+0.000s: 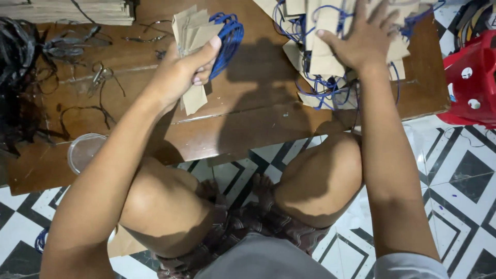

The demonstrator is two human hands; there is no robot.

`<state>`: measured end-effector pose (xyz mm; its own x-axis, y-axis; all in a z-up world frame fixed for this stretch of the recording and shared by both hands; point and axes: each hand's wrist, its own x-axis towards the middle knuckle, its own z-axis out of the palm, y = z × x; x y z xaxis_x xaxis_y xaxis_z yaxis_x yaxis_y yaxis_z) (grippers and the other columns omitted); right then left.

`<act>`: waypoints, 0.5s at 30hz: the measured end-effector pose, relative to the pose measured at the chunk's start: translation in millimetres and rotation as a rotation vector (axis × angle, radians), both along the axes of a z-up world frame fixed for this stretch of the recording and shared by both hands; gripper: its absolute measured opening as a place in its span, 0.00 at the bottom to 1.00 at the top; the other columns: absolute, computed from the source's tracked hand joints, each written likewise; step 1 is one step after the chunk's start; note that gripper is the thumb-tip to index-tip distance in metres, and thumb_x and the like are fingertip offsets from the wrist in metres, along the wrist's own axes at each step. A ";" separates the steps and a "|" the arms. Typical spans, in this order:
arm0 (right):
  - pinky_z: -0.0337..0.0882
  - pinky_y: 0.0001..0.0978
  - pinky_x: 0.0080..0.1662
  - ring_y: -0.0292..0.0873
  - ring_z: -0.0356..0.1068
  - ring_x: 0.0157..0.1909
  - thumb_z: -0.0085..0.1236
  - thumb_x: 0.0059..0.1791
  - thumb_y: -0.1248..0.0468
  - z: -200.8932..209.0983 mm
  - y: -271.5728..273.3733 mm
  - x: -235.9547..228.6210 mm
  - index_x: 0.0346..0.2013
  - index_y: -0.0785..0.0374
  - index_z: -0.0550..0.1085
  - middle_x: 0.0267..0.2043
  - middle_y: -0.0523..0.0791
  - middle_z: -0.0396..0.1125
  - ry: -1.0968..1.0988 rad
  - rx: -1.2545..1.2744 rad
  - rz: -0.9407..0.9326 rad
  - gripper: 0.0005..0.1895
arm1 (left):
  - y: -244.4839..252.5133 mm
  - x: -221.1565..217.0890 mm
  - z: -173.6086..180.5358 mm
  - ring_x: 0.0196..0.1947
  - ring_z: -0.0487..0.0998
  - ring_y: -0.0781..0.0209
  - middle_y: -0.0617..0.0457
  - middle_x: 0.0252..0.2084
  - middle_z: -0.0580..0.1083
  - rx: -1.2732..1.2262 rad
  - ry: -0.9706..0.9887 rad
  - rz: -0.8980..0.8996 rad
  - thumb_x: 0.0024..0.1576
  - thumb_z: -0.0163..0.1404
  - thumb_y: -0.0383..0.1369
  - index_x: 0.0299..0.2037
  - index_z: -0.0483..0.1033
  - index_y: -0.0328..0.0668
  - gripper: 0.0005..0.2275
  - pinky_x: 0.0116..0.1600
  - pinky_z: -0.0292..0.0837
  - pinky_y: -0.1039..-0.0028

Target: The person is organizing and assembling cardboard cutouts with blue wires for a handicraft project.

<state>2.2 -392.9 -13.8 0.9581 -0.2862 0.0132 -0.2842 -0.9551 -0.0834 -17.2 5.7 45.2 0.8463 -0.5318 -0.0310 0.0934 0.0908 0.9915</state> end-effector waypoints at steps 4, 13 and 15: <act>0.43 0.85 0.60 0.84 0.33 0.68 0.61 0.50 0.31 -13.6 7.5 7.7 0.77 0.61 0.55 0.73 0.70 0.41 -0.099 -0.116 0.173 0.54 | -2.0 4.6 -3.5 0.16 0.57 0.75 0.65 0.19 0.59 0.023 0.041 0.024 0.62 0.46 0.51 0.32 0.70 0.43 0.19 0.24 0.55 0.85; 0.33 0.72 0.64 0.66 0.67 0.61 0.76 0.58 0.51 -18.9 7.3 12.1 0.57 0.66 0.80 0.57 0.57 0.73 -0.630 -0.128 0.377 0.24 | 6.1 2.4 0.7 0.15 0.56 0.74 0.65 0.16 0.58 0.106 -0.013 0.098 0.65 0.42 0.49 0.37 0.75 0.40 0.19 0.25 0.57 0.84; 0.37 0.70 0.63 0.65 0.69 0.56 0.76 0.58 0.56 -12.8 11.0 11.3 0.56 0.67 0.80 0.54 0.57 0.74 -0.691 -0.150 0.397 0.21 | 4.5 3.9 -2.4 0.15 0.56 0.75 0.65 0.16 0.58 0.116 -0.020 0.088 0.65 0.42 0.49 0.37 0.74 0.41 0.19 0.25 0.56 0.84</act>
<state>13.5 -381.9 -26.6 0.7493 0.1252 0.6502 0.1469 -0.9889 0.0212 -13.3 10.2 42.8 0.8905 -0.4495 -0.0703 0.0700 -0.0174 0.9974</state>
